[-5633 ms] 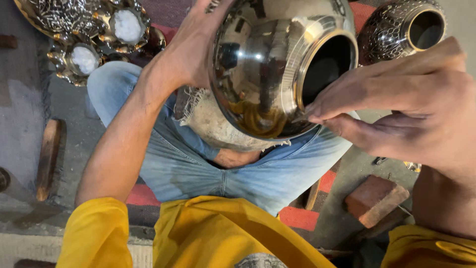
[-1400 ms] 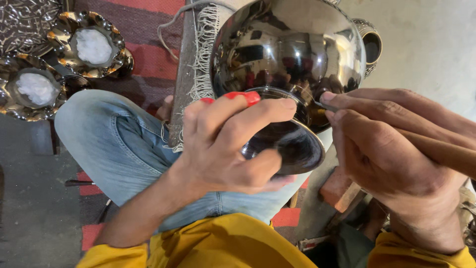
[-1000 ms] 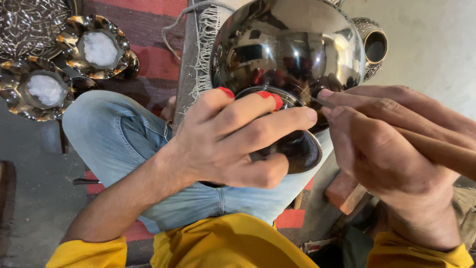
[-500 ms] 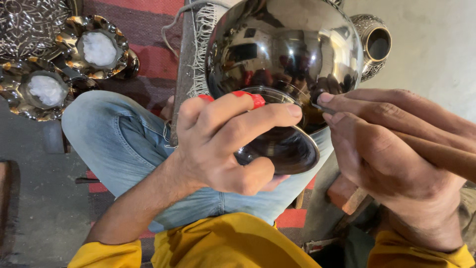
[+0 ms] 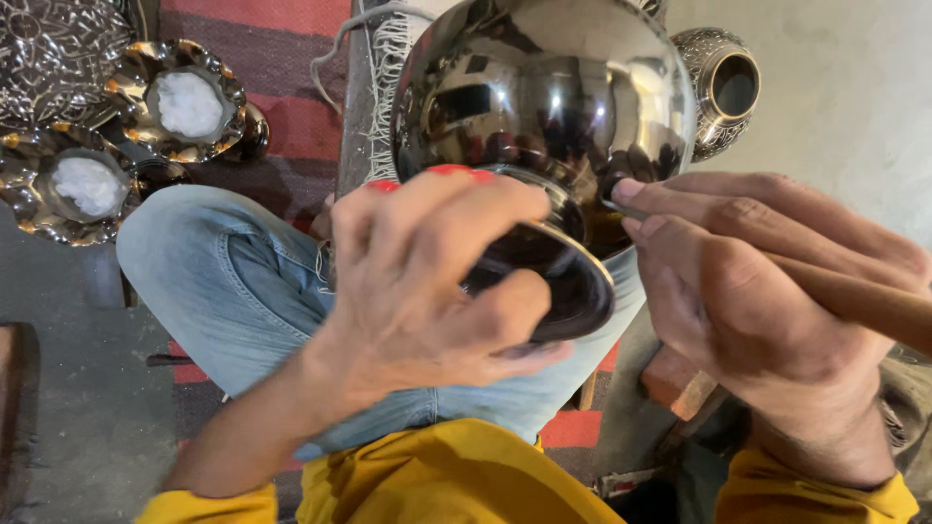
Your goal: The person sits cross-legged and uses a small metal tool to engrave fine lines into the neck and shoulder of a polished metal vase. They rotate the vase to continue the pattern, then set it aside and pick up another similar vase to continue engraving.
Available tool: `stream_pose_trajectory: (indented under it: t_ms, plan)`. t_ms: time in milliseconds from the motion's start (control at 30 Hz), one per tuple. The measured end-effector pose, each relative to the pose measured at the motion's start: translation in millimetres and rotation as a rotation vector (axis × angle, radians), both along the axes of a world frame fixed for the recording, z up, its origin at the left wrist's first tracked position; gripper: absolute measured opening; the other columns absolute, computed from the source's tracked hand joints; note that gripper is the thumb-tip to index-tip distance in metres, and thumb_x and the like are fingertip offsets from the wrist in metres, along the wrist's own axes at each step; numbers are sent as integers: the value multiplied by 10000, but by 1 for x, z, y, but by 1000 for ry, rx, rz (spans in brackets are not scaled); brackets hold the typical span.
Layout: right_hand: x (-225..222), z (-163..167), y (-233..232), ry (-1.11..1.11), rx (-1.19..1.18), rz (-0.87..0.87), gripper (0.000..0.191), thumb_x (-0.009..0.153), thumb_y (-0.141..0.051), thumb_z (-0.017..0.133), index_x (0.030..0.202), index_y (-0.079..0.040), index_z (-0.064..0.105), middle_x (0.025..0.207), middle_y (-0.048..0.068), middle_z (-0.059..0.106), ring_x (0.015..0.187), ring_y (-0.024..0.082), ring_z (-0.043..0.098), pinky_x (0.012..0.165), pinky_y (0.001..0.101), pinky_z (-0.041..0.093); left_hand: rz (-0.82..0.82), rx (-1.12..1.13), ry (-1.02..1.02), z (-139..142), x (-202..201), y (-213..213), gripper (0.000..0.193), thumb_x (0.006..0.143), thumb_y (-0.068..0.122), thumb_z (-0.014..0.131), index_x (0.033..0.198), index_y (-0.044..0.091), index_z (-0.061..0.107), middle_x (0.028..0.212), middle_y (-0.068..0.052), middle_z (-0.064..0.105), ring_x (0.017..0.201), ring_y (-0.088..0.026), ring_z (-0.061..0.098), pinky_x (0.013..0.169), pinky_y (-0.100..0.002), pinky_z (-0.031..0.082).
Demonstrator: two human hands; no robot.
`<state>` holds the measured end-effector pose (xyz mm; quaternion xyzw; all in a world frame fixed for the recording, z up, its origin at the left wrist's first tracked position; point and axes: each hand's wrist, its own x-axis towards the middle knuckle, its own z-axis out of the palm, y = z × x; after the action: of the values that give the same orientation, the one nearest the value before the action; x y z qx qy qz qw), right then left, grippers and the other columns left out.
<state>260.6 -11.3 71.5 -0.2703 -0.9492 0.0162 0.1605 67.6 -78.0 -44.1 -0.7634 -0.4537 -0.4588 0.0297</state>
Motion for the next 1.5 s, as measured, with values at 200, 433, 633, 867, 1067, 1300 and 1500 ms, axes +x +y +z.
stream_pose_trajectory:
  t_ms: [200,433,633,867,1067,1300,1500]
  plan:
    - [0,-5,-2,37,4,11,207,819,92,793,875,22,607,972,163,751,864,290,747,712,339,598,-200,213,272,6,-25,21,205,1054,218,625,1018,249,426,1456,51,600,1253,-158,568,925,-347,399]
    - [2,-5,-3,38,-9,10,227,799,114,810,902,37,623,984,181,746,882,310,744,731,354,599,-205,258,48,-6,-14,22,242,1020,229,645,1037,261,405,1367,-13,682,1120,-214,628,880,-371,395]
    - [3,-5,-1,43,-38,3,217,830,113,816,906,32,630,1012,192,747,937,322,753,788,386,620,-136,227,-36,-12,-7,15,348,1009,350,739,1052,255,407,1335,-27,687,1084,-247,631,873,-414,395]
    - [4,-6,-2,42,-17,-4,187,847,133,798,887,37,643,998,187,747,912,311,753,773,378,613,-38,225,-131,-16,4,11,508,911,407,852,1025,258,380,1276,-35,701,1049,-257,631,865,-427,392]
    - [2,-3,-2,45,-50,-18,187,847,134,794,888,42,637,1020,192,747,943,323,753,809,385,615,21,125,-260,-22,14,3,609,871,512,933,923,222,401,1246,-68,679,1051,-305,592,874,-440,391]
    - [3,-4,-6,34,-28,-25,178,805,125,798,887,45,661,977,180,745,886,307,745,724,355,595,-52,55,-25,7,0,4,362,947,478,738,995,239,469,1308,-30,620,1146,-251,556,926,-430,380]
    - [5,-13,-5,58,18,-18,191,860,89,771,931,9,613,1022,155,758,912,279,757,720,319,599,-232,188,245,11,-25,22,183,1063,205,620,1012,245,449,1407,44,623,1227,-162,566,915,-325,413]
